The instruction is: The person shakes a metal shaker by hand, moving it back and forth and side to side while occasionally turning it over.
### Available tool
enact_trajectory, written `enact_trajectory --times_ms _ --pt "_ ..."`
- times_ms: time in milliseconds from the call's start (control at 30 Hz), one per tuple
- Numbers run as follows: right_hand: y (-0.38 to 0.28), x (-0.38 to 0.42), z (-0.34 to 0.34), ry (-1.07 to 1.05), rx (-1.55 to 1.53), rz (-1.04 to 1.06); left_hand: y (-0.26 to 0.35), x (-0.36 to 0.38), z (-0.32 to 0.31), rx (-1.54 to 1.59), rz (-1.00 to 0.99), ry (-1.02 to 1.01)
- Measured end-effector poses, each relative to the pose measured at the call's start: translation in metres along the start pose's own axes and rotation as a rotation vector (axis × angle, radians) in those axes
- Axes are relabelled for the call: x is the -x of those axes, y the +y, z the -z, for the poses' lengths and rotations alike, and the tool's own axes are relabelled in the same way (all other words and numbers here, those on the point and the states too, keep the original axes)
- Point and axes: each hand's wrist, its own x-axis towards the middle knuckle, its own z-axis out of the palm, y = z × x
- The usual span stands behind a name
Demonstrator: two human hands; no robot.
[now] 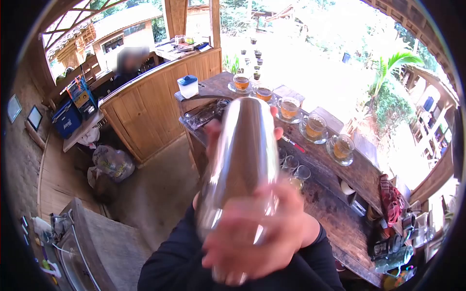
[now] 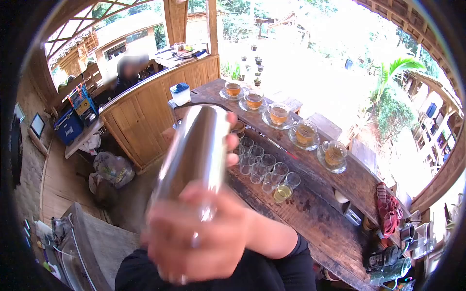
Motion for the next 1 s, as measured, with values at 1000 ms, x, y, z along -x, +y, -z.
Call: enact_trajectory --times_ms 1000 --pt "-0.014 -0.016 0.207 -0.131 0.514 -0.225 -0.196 -0.100 0.004 0.235 0.267 0.135"
